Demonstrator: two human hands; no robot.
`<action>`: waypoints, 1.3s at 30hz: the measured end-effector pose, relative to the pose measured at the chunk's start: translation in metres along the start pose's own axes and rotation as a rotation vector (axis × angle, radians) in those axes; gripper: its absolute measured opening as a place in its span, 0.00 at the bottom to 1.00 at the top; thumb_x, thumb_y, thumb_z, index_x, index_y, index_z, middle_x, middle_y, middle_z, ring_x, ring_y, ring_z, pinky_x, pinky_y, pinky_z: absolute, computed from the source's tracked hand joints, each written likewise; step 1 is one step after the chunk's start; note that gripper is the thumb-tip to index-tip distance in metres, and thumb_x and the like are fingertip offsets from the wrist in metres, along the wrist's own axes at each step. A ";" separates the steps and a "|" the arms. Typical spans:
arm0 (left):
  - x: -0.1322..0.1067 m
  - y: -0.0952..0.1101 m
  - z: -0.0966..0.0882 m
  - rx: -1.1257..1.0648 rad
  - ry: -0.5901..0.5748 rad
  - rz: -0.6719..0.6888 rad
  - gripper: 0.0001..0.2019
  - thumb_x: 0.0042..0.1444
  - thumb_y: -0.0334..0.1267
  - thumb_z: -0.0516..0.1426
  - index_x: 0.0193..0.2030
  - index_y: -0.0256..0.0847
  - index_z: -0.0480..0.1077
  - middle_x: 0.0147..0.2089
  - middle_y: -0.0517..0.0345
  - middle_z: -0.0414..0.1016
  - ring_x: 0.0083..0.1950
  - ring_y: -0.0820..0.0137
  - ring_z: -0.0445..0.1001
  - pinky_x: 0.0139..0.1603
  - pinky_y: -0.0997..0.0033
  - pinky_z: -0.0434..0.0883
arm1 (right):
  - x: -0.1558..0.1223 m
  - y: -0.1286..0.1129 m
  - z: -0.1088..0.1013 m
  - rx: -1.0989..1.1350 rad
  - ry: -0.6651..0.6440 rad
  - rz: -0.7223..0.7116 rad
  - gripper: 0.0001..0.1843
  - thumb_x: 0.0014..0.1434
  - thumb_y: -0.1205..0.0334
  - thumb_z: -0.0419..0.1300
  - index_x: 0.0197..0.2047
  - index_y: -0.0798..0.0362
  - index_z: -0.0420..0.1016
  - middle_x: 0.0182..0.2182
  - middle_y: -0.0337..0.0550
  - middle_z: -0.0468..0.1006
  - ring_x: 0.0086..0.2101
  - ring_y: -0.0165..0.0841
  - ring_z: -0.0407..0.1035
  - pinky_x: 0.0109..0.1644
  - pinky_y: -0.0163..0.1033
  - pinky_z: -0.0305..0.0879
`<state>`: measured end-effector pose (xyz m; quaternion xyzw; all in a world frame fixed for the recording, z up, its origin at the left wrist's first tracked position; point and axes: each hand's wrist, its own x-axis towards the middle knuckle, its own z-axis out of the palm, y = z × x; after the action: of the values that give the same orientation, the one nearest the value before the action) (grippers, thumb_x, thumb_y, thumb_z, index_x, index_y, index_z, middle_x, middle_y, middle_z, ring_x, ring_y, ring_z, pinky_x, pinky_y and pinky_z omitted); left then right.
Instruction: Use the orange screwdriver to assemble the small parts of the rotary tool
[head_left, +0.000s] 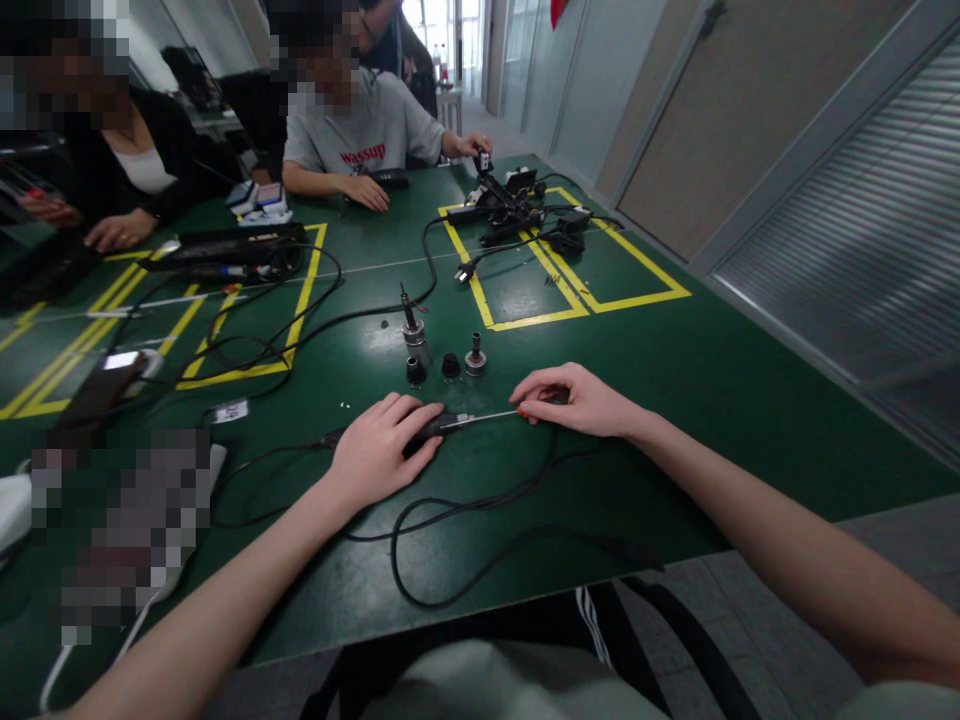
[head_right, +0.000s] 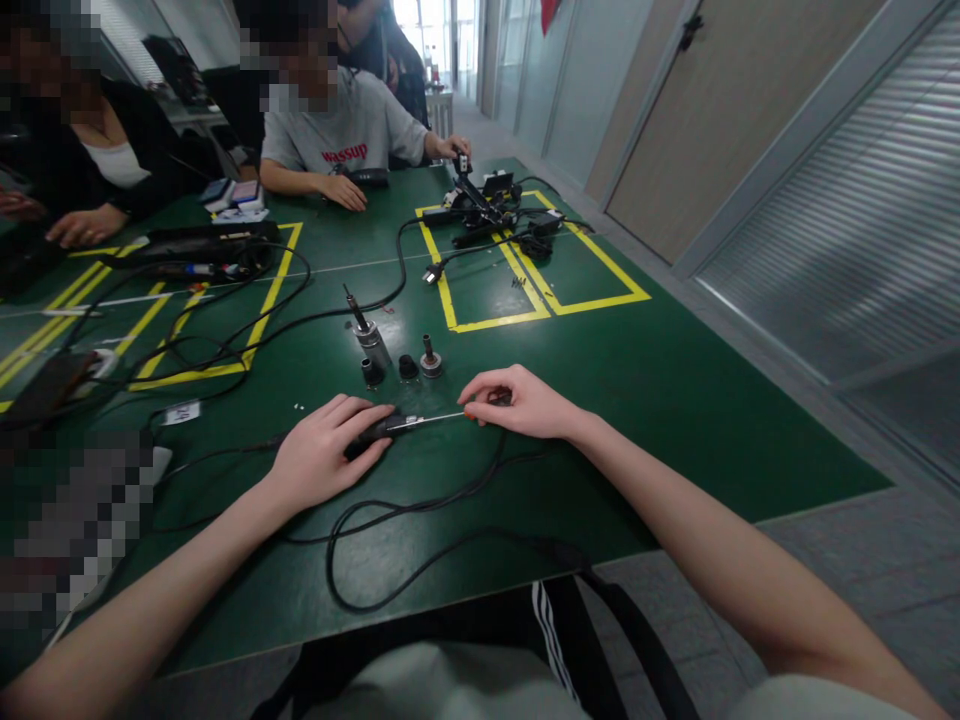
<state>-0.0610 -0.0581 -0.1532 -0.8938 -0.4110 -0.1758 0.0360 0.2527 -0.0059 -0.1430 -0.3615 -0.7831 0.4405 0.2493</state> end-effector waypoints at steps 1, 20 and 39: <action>0.000 0.000 0.000 0.000 -0.002 0.000 0.17 0.70 0.43 0.55 0.59 0.38 0.74 0.48 0.49 0.80 0.47 0.61 0.76 0.45 0.60 0.77 | 0.000 0.000 -0.001 0.014 0.014 -0.008 0.15 0.62 0.52 0.66 0.42 0.56 0.83 0.28 0.43 0.83 0.29 0.32 0.76 0.35 0.36 0.71; 0.000 0.000 -0.001 -0.008 -0.004 -0.006 0.17 0.70 0.43 0.55 0.59 0.38 0.74 0.48 0.49 0.80 0.47 0.62 0.76 0.46 0.61 0.77 | 0.000 -0.002 0.000 0.018 0.021 0.018 0.16 0.64 0.51 0.64 0.44 0.56 0.82 0.25 0.42 0.83 0.28 0.33 0.77 0.34 0.36 0.71; 0.000 0.001 0.000 -0.018 -0.011 0.006 0.18 0.69 0.46 0.56 0.58 0.38 0.75 0.49 0.48 0.80 0.47 0.61 0.76 0.45 0.61 0.77 | -0.001 -0.003 0.001 0.019 -0.001 0.013 0.15 0.65 0.52 0.63 0.41 0.56 0.82 0.26 0.43 0.83 0.27 0.32 0.77 0.33 0.35 0.71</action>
<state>-0.0608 -0.0585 -0.1528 -0.8963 -0.4068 -0.1745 0.0264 0.2511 -0.0081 -0.1414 -0.3638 -0.7767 0.4495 0.2495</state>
